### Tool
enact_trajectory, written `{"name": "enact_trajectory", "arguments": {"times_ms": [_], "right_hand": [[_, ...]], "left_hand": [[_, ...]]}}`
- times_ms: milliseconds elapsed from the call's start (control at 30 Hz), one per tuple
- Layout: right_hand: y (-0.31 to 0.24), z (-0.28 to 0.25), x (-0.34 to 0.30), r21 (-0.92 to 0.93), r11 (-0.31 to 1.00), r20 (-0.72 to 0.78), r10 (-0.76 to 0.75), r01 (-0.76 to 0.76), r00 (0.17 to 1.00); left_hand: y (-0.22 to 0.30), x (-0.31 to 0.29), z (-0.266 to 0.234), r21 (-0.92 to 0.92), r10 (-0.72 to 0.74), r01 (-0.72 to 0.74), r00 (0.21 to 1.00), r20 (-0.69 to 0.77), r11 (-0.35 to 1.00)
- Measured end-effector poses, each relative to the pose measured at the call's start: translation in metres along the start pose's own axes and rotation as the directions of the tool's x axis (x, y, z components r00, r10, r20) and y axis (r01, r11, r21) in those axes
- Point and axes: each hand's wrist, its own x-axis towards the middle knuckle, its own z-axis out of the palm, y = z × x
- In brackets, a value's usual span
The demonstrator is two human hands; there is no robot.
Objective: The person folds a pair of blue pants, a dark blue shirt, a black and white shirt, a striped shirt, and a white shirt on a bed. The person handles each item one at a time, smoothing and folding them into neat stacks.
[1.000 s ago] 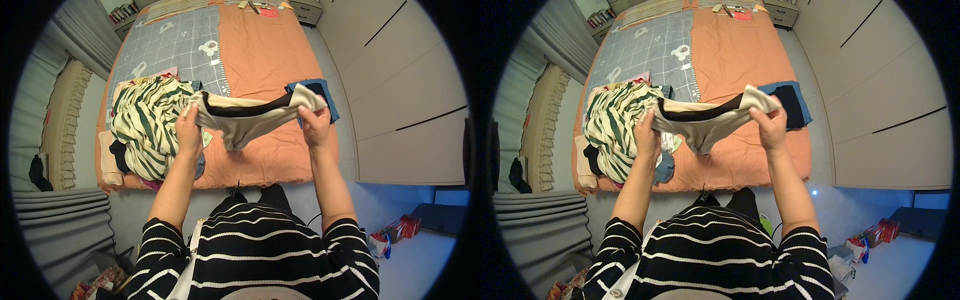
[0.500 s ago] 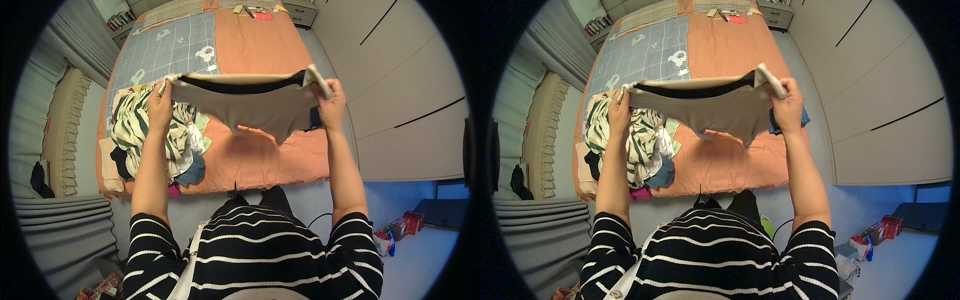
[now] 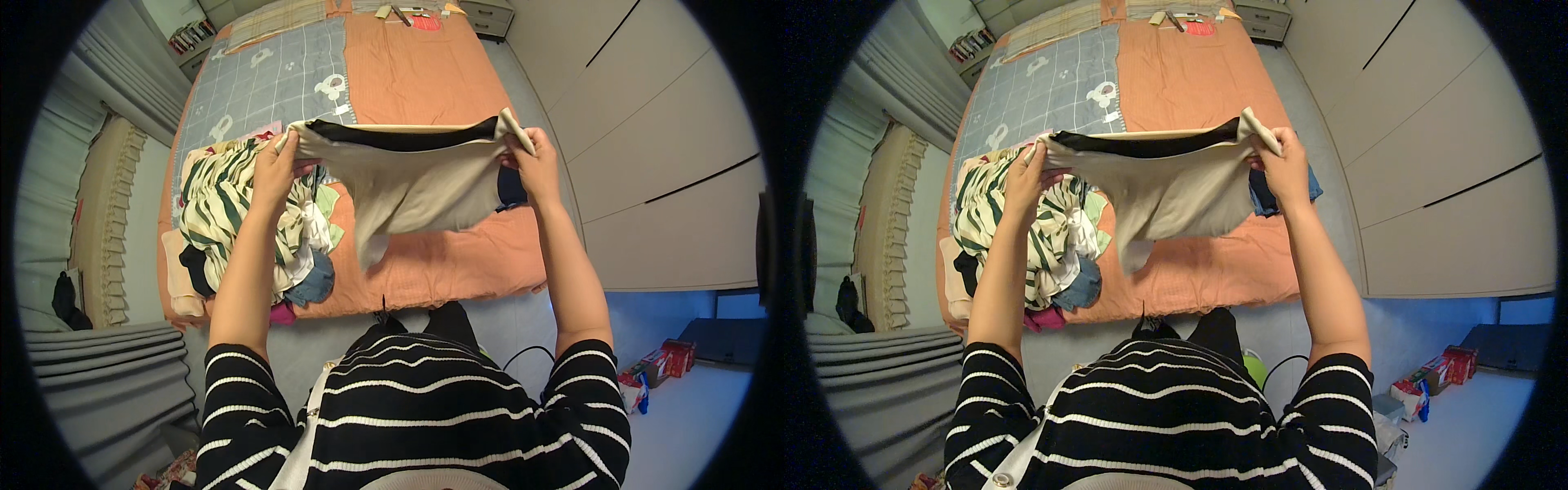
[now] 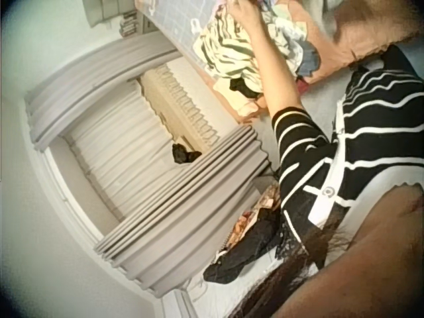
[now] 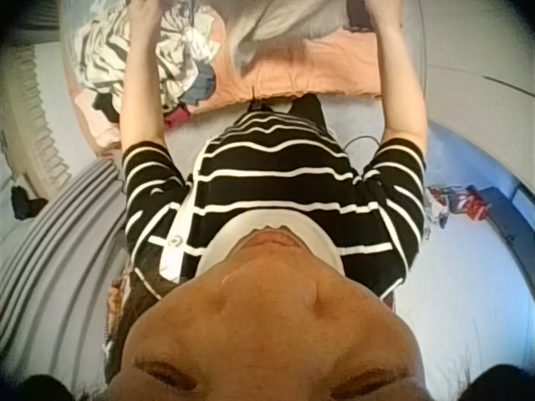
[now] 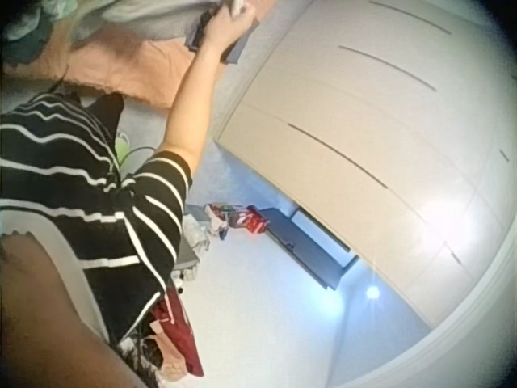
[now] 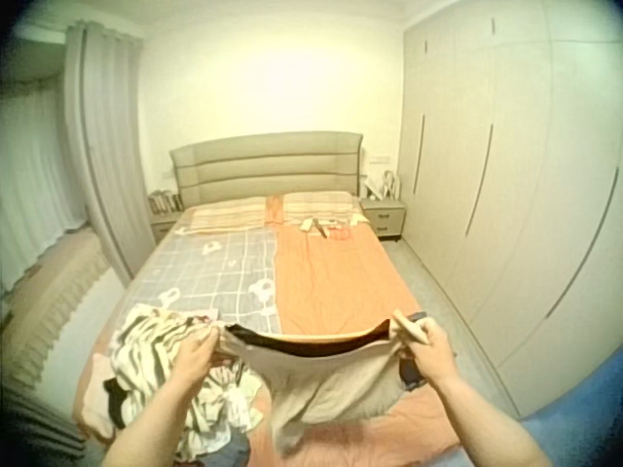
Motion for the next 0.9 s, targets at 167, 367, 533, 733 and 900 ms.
{"name": "enact_trajectory", "arguments": {"times_ms": [167, 367, 533, 733, 900], "right_hand": [[0.002, -0.019, -0.022, -0.168, 0.985, 0.159, 0.050, -0.022, 0.986], [-0.024, -0.045, -0.060, 0.016, 0.961, 0.394, 0.248, -0.276, 0.885], [0.013, -0.023, 0.000, 0.107, 0.897, 0.280, 0.386, -0.429, 0.879], [0.149, 0.025, 0.085, 0.120, 0.966, -0.061, 0.237, -0.229, 0.970], [0.277, 0.026, 0.049, -0.364, 0.858, 0.054, 0.407, -0.362, 0.912]], "left_hand": [[-0.005, -0.025, -0.007, 0.076, -0.027, 0.019, 0.994, 0.106, 0.997], [-0.008, -0.084, -0.034, 0.031, -0.272, 0.297, 0.820, 0.503, 0.954], [-0.035, -0.005, 0.006, -0.175, -0.279, 0.349, 0.901, 0.332, 0.920], [-0.128, 0.103, 0.055, -0.073, -0.181, 0.181, 0.983, 0.016, 0.981], [-0.262, 0.082, 0.045, 0.165, -0.440, 0.446, 0.895, -0.078, 0.880]]}}
